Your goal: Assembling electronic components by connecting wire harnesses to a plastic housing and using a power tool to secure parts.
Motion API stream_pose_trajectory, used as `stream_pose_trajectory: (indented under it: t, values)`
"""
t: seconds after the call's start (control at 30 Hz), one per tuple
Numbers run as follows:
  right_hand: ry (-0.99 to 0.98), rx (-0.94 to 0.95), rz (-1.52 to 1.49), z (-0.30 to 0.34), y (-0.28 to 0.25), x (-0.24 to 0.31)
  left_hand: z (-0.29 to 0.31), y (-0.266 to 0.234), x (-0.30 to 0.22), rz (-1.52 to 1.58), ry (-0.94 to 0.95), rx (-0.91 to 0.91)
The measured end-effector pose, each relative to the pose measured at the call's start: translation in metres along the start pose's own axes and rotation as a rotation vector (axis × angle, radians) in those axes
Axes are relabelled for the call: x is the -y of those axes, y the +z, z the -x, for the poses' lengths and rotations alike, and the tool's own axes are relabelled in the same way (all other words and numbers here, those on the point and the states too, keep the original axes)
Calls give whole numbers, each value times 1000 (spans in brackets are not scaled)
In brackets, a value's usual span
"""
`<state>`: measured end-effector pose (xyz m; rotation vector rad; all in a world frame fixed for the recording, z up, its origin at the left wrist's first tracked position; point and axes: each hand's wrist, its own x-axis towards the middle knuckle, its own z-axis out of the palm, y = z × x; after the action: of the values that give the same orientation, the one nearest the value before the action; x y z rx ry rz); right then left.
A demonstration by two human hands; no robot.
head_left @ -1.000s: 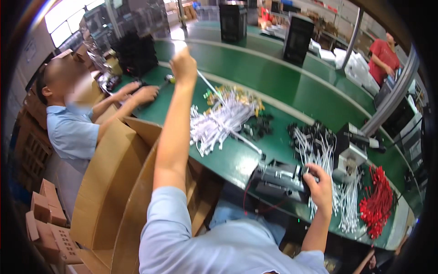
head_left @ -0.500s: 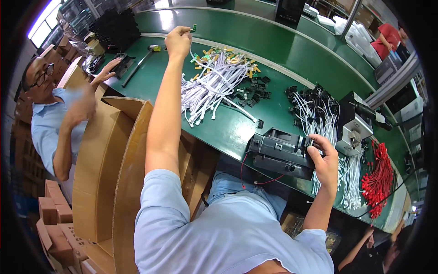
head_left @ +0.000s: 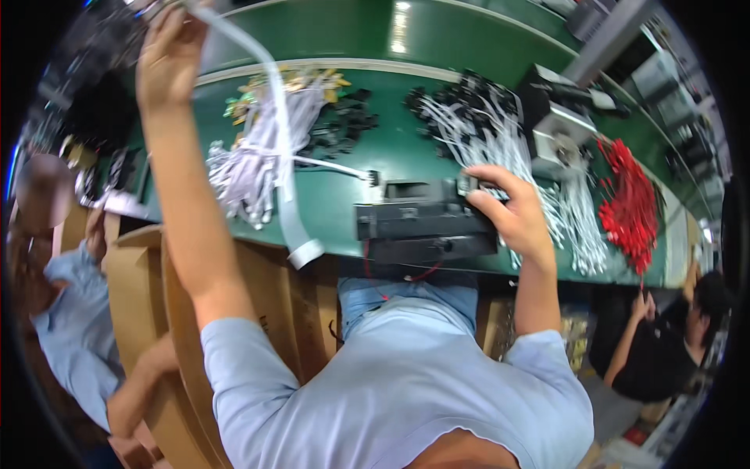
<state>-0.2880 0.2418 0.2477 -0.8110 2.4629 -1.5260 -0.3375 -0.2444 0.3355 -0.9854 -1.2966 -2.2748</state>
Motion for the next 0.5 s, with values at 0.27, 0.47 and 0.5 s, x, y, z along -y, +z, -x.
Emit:
stream_pose_trajectory:
  t: [0.27,0.47,0.5]
  values:
    - [-5,-28,3,8,-7,-18,82,122,56,269,-427,-46]
    - [-9,-52,44,7,-10,-11,165,125,166,229,-930,-246]
    - [23,-45,53,8,-12,-5,162,123,184,232,-951,-175]
